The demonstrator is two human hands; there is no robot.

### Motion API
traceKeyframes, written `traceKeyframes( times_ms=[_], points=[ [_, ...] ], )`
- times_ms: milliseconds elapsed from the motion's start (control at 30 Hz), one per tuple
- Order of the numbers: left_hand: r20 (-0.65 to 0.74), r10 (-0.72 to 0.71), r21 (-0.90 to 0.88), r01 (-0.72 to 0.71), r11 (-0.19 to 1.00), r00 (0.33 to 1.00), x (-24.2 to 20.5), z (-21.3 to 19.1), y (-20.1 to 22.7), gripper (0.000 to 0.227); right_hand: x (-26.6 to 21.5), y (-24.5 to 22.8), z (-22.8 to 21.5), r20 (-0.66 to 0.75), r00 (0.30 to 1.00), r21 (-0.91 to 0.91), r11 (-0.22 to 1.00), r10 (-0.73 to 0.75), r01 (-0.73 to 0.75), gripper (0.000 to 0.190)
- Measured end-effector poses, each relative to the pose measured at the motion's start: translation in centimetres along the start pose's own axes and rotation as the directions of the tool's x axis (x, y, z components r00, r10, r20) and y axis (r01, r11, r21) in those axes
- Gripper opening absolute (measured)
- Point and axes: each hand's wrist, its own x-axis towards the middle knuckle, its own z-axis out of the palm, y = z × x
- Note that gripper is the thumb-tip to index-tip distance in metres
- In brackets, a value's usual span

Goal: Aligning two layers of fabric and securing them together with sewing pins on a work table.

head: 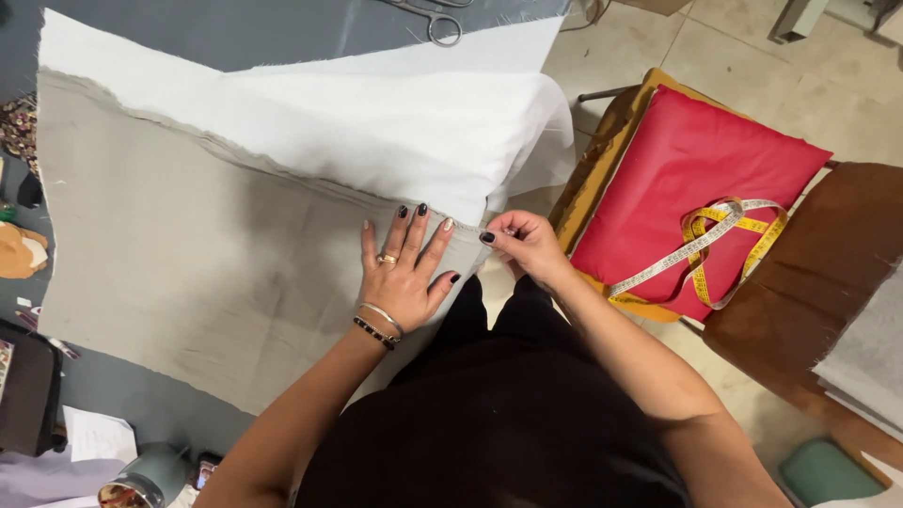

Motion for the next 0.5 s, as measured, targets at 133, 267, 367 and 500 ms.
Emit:
traceKeyframes(
  times_ms=[133,267,367,500],
  points=[
    [-0.010,0.015,0.002,-0.014,1.000,1.000,-0.2,0.2,-0.2,0.058,0.4,-0.7,0.7,-0.058,0.997,0.057,0.998,0.043,-0.039,0.020],
    [-0.081,0.053,0.015,-0.052,0.999,0.995,0.5,0.2,-0.5,0.052,1.6,1.7,-0.2,-0.041,0.999,0.021,1.000,0.003,-0.002,0.019],
    [-0.138,0.053,0.026,-0.050,0.998,0.989,1.1,0.1,-0.6,0.052,2.1,1.6,-0.2,-0.045,0.998,-0.053,0.998,-0.039,0.036,0.016],
    [-0.206,0.130,0.021,-0.128,0.992,0.970,2.1,-0.1,-2.2,0.045,1.8,1.3,-0.6,-0.007,0.990,-0.248,0.959,-0.142,0.136,0.015]
  ],
)
